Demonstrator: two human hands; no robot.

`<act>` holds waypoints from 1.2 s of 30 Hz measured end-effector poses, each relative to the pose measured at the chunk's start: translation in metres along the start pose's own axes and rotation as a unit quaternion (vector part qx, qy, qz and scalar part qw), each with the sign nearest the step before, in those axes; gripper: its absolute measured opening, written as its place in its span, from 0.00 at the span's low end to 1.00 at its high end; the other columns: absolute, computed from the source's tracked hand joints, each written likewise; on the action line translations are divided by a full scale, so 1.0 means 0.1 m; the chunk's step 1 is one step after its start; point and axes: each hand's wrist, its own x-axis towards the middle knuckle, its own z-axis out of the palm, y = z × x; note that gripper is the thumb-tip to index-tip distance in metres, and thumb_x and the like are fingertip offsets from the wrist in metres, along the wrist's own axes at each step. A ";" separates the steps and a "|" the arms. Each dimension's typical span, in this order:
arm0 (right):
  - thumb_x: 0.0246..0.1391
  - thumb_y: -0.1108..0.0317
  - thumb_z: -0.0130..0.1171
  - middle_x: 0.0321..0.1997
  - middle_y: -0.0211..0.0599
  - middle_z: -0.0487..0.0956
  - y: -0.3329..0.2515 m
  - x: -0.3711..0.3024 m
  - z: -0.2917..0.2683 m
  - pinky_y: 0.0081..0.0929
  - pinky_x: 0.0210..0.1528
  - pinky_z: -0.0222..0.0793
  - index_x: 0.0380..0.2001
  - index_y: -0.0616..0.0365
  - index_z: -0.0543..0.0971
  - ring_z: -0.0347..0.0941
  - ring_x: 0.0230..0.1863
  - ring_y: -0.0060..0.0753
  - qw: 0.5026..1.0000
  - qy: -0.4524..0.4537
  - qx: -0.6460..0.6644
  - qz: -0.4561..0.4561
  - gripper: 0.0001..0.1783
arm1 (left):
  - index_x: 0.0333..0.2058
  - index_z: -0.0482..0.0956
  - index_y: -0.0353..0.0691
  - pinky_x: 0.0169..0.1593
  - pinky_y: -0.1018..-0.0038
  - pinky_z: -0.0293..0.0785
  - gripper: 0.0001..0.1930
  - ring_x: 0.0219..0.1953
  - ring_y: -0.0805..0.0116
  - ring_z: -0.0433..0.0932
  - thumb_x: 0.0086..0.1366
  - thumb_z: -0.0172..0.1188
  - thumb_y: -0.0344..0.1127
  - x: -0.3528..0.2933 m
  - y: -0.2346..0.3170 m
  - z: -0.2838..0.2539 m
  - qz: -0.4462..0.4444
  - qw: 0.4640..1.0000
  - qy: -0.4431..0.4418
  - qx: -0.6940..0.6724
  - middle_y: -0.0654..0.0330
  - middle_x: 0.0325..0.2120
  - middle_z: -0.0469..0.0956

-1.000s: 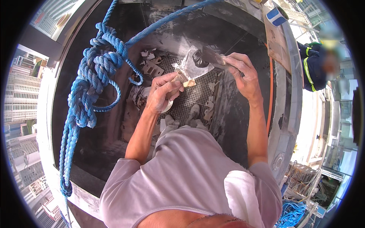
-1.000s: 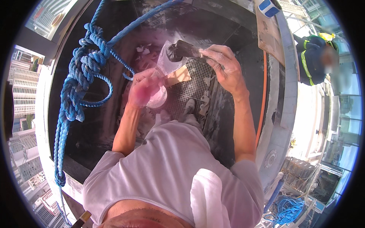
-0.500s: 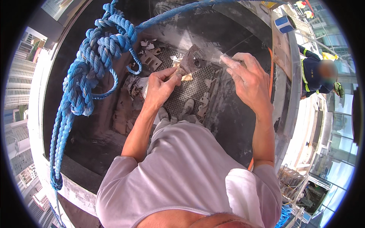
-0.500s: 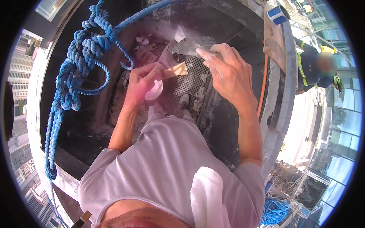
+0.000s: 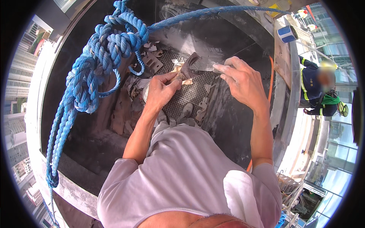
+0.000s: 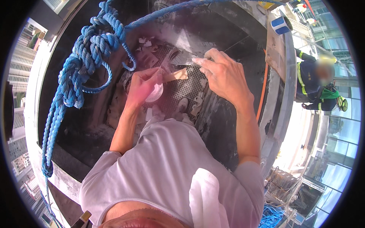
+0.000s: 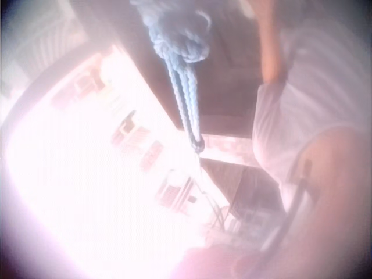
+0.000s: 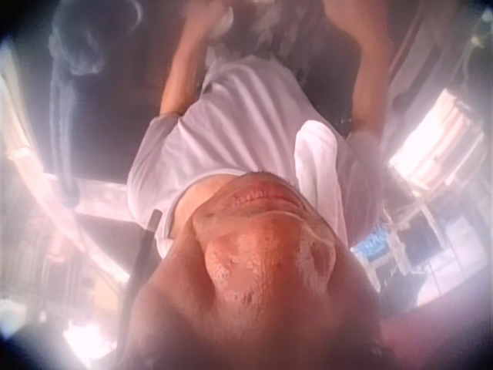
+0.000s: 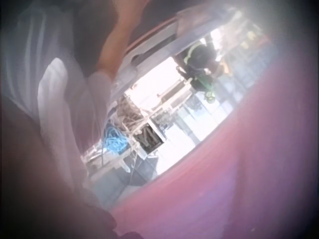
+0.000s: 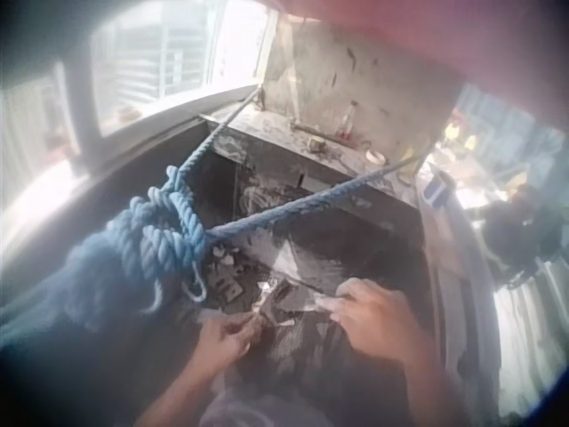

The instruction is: The person scrapes a window frame with a putty knife, measures the gap with a metal ruler, then scoops sealant from a can and applies it into the frame gap using the putty knife.

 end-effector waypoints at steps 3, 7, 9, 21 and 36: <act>0.62 0.71 0.71 0.46 0.28 0.84 0.01 0.03 -0.07 0.43 0.43 0.81 0.51 0.43 0.92 0.84 0.47 0.39 1.000 -0.010 -0.004 -0.001 0.15 | 0.51 0.93 0.37 0.36 0.73 0.68 0.20 0.29 0.78 0.73 0.67 0.66 0.42 -0.05 -0.03 0.05 -0.020 0.997 -0.002 -0.072 0.67 0.26 0.81; 0.62 0.70 0.71 0.46 0.28 0.84 0.05 -0.01 -0.03 0.43 0.43 0.81 0.51 0.42 0.92 0.84 0.46 0.39 1.000 -0.024 -0.008 0.013 0.15 | 0.49 0.93 0.35 0.35 0.74 0.66 0.19 0.28 0.78 0.72 0.68 0.67 0.41 -0.02 0.05 0.00 -0.018 0.998 -0.032 -0.046 0.68 0.25 0.80; 0.62 0.70 0.71 0.46 0.28 0.83 0.06 0.02 -0.05 0.44 0.44 0.80 0.51 0.42 0.92 0.84 0.46 0.40 1.000 -0.021 -0.005 0.012 0.15 | 0.48 0.93 0.33 0.34 0.74 0.64 0.18 0.28 0.79 0.71 0.69 0.67 0.41 -0.04 -0.08 0.08 0.001 0.998 -0.018 -0.060 0.68 0.25 0.80; 0.62 0.74 0.71 0.48 0.34 0.84 0.35 -0.08 -0.02 0.38 0.50 0.79 0.57 0.48 0.91 0.83 0.45 0.39 0.992 -0.051 0.106 0.046 0.20 | 0.46 0.92 0.32 0.23 0.78 0.54 0.14 0.20 0.83 0.63 0.71 0.66 0.37 0.03 0.16 0.02 -0.067 0.992 -0.068 -0.085 0.67 0.27 0.79; 0.82 0.57 0.55 0.52 0.33 0.82 0.54 -0.51 0.76 0.16 0.30 0.65 0.74 0.56 0.77 0.73 0.35 0.15 0.797 0.247 0.462 0.300 0.25 | 0.71 0.75 0.33 0.35 0.81 0.65 0.25 0.31 0.83 0.67 0.83 0.60 0.39 0.21 0.25 0.33 0.065 0.974 -0.080 -0.201 0.68 0.37 0.79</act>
